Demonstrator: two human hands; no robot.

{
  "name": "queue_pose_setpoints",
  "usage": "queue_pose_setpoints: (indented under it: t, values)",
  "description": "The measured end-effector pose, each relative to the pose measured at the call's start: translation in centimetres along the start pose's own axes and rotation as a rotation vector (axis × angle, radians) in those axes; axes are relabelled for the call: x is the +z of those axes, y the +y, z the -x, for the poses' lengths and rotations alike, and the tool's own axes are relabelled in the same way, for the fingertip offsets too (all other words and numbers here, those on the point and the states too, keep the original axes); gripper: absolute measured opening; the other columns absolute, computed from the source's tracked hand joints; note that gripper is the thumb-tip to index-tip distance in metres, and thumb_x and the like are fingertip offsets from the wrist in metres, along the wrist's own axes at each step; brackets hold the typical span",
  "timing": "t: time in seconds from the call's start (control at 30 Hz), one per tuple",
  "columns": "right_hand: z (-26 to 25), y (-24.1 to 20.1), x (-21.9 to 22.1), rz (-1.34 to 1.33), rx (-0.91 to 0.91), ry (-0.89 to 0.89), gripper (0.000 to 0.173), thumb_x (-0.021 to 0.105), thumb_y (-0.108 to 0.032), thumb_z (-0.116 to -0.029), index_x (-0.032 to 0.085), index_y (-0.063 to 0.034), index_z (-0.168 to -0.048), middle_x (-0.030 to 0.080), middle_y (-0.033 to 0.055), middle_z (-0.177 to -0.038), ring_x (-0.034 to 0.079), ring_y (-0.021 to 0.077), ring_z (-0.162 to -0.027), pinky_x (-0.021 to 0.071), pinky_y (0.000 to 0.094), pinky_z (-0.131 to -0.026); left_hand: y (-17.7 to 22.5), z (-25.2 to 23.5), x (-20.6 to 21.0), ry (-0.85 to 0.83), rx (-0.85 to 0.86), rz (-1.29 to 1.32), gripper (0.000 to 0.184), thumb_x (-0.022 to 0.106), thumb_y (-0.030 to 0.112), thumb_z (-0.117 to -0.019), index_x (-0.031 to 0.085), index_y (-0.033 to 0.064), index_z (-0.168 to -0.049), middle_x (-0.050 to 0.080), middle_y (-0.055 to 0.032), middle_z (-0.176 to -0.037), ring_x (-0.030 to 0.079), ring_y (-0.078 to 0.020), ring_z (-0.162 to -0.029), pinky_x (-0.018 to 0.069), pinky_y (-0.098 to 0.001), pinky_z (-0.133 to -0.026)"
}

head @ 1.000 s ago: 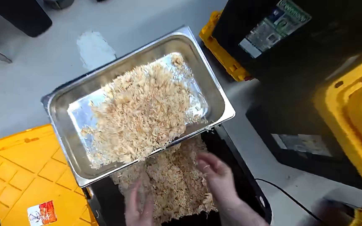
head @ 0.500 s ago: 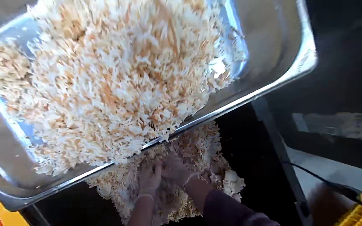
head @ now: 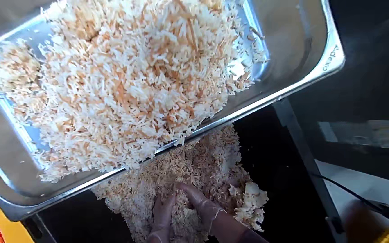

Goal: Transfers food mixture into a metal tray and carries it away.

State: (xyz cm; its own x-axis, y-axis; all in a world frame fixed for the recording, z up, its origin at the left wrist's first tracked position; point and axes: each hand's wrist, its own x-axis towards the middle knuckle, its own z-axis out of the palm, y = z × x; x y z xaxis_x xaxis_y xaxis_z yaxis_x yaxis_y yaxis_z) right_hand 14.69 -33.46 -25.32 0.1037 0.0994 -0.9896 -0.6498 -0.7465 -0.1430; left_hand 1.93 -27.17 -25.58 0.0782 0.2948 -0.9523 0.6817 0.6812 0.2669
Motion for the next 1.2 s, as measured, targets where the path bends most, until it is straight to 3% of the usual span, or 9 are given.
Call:
queue_pose_setpoints:
  t: [0.17,0.33,0.53,0.7,0.83,0.9,1.03,1.1,1.2]
  values:
    - [11.9,-3.4,1.4,-0.286,-0.067,-0.054,0.063,0.061,-0.048,-0.0962,0.049,-0.0132,-0.148,0.063,0.011,-0.135,0.062,0.0211,-0.121,0.054,0.046,-0.099,4.9,10.4,-0.1,0.081,0.185,0.265,0.087,0.073,0.027,-0.0922,0.025,0.0041,-0.161,0.041,-0.023,-0.157,0.046,-0.031,-0.141,0.0424,-0.0475,-0.115]
    - [26.0,-10.3,1.1,-0.351,-0.305,0.03,0.076,0.063,-0.039,-0.0902,0.038,-0.0023,-0.152,0.054,0.0173,-0.142,0.055,0.0212,-0.127,0.0487,0.0427,-0.105,14.2,22.5,-1.4,0.079,0.57,0.385,0.086,0.074,0.013,-0.0799,0.031,-0.0141,-0.149,0.053,-0.0293,-0.137,0.061,-0.0196,-0.119,0.0523,-0.0351,-0.101]
    - [28.0,-21.6,0.9,-0.348,-0.687,0.051,0.075,0.071,-0.04,-0.0834,0.046,-0.0137,-0.149,0.067,0.0102,-0.122,0.068,0.0192,-0.104,0.0599,0.0408,-0.084,25.9,22.4,-3.3,0.245,1.022,0.215,0.072,0.078,0.036,-0.079,0.055,-0.0044,-0.135,0.062,-0.0194,-0.125,0.063,-0.0215,-0.114,0.056,-0.0417,-0.097]
    - [25.0,-28.7,-1.3,-0.129,-0.931,0.133,0.052,0.068,-0.027,-0.0926,0.055,-0.015,-0.141,0.061,0.0133,-0.132,0.06,0.0267,-0.114,0.0519,0.0519,-0.09,29.8,20.7,-7.5,0.233,0.914,0.098,0.059,0.071,0.039,-0.0922,0.057,0.0153,-0.144,0.038,-0.0129,-0.159,0.04,-0.0291,-0.144,0.0419,-0.0538,-0.111]
    - [22.6,-30.6,-4.0,0.056,-1.063,0.14,0.037,0.06,-0.008,-0.097,0.063,-0.0086,-0.133,0.065,0.0106,-0.129,0.063,0.0175,-0.114,0.0525,0.0427,-0.095,23.1,22.9,-9.9,0.398,0.647,0.338,0.036,0.063,0.02,-0.0997,0.061,-0.0071,-0.123,0.065,-0.0172,-0.121,0.063,-0.0227,-0.112,0.0542,-0.0436,-0.094]
    - [22.1,-29.8,-5.1,0.187,-1.118,0.148,0.044,0.059,-0.013,-0.0941,0.062,-0.0144,-0.138,0.058,0.0091,-0.141,0.055,0.0189,-0.128,0.0482,0.0475,-0.104,21.2,22.2,-10.1,0.414,0.281,0.53,0.044,0.054,0.029,-0.1069,0.052,-0.0071,-0.131,0.062,-0.0228,-0.111,0.064,-0.0283,-0.095,0.0544,-0.0445,-0.081]
    - [22.1,-26.7,-5.6,0.543,-1.181,0.189,0.091,0.078,-0.051,-0.0769,0.041,-0.0267,-0.157,0.027,0.0121,-0.168,0.029,0.0372,-0.152,0.0324,0.066,-0.116,21.6,17.0,-10.0,0.251,0.1,0.978,0.055,0.05,0.035,-0.1073,0.039,0.0013,-0.149,0.051,-0.024,-0.14,0.06,-0.0332,-0.119,0.0525,-0.045,-0.097]
    - [21.6,-24.4,-4.5,0.716,-1.185,0.225,0.11,0.092,-0.054,-0.0632,0.041,-0.0277,-0.157,0.049,0.0198,-0.151,0.051,0.0435,-0.132,0.0444,0.0687,-0.103,22.1,15.6,-8.8,0.287,0.121,1.05,0.037,0.054,0.014,-0.104,0.045,-0.0001,-0.137,0.056,-0.0182,-0.116,0.062,-0.0241,-0.093,0.0557,-0.0365,-0.08]
    - [19.7,-22.1,-0.8,0.955,-1.281,0.341,0.106,0.093,-0.057,-0.0619,0.05,-0.0208,-0.152,0.072,0.0172,-0.121,0.07,0.0399,-0.106,0.0551,0.0665,-0.087,22.9,15.4,-8.3,0.318,0.09,1.079,0.039,0.056,0.0,-0.0994,0.045,-0.0019,-0.136,0.056,-0.0207,-0.112,0.062,-0.0255,-0.087,0.0566,-0.0366,-0.075]
